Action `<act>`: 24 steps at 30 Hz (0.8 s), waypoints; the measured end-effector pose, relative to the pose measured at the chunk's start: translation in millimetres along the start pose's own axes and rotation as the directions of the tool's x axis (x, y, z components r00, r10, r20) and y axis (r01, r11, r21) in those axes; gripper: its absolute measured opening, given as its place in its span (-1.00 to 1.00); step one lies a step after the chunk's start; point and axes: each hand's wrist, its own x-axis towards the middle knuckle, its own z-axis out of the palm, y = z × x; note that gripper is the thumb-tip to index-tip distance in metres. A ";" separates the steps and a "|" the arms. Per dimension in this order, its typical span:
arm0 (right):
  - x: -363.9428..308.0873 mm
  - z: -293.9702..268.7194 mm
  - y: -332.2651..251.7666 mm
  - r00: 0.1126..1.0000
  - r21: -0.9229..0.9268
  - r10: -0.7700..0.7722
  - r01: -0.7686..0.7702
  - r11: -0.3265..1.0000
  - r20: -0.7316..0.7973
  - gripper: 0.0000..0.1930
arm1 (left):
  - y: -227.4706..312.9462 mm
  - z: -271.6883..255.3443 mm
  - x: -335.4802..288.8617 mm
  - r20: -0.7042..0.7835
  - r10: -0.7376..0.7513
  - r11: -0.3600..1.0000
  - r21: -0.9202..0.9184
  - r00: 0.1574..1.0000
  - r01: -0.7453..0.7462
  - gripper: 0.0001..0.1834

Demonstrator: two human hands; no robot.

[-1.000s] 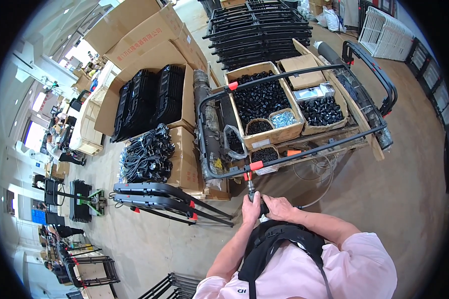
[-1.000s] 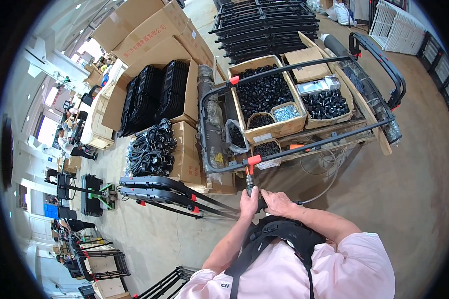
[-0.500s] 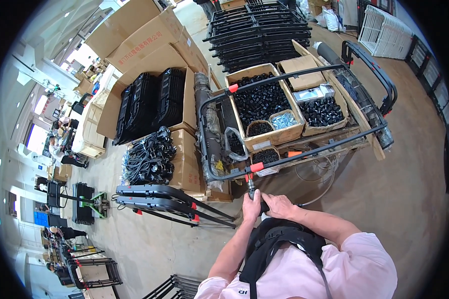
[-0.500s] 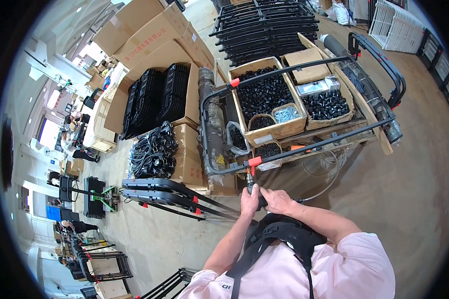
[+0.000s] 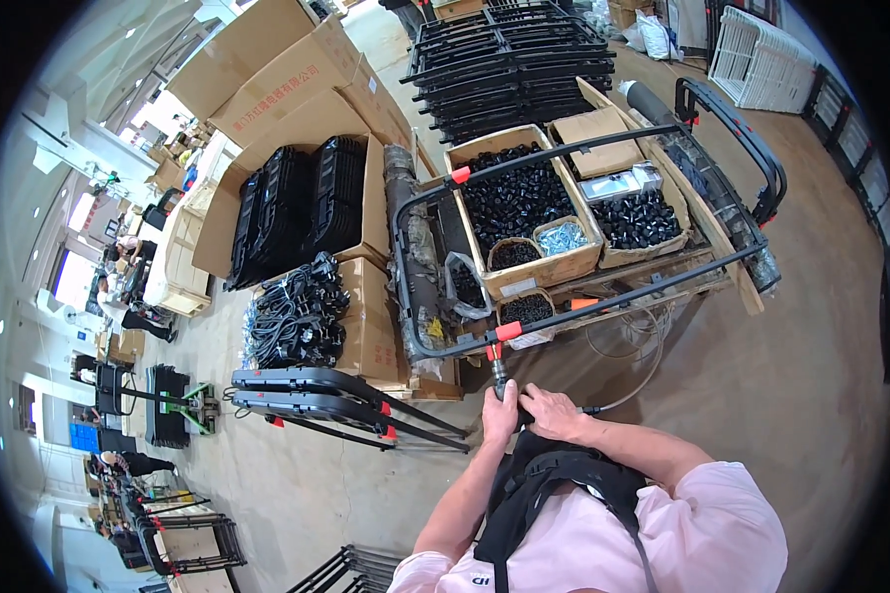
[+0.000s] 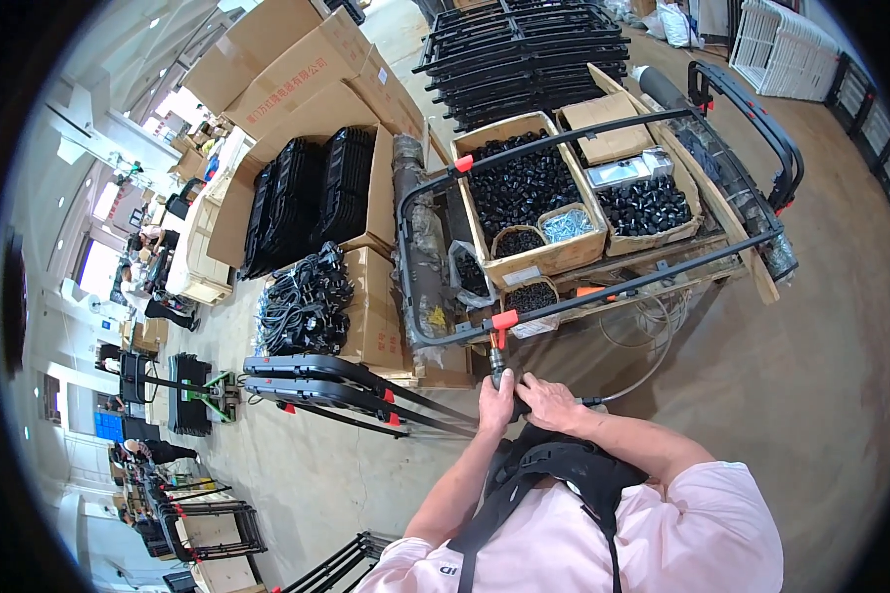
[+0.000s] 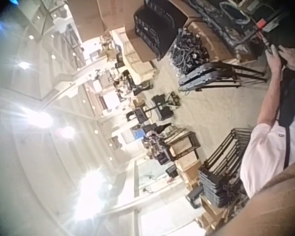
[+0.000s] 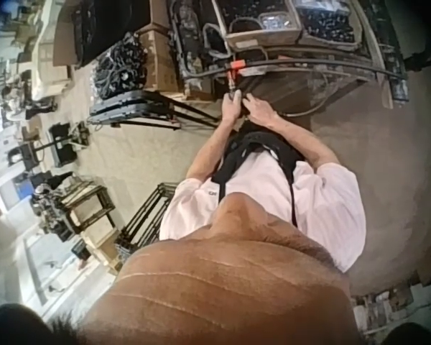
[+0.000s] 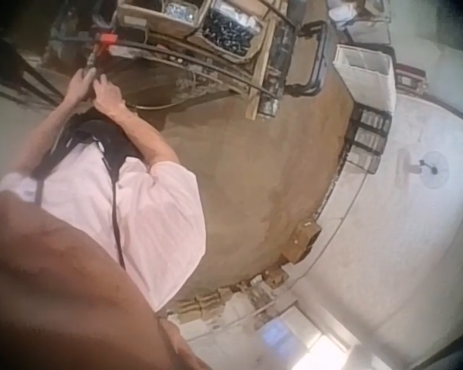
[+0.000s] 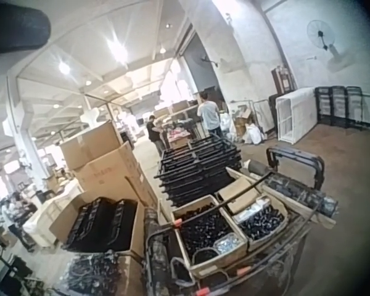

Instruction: Assemble a plastic housing onto a blower tube using screws and an electric screwdriver.

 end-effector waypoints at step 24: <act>-31.0 -10.8 10.2 0.991 -0.054 0.131 -0.130 0.990 0.012 -0.25 | 14.8 21.2 -26.0 0.070 0.028 0.999 -0.036 0.997 -0.025 -0.43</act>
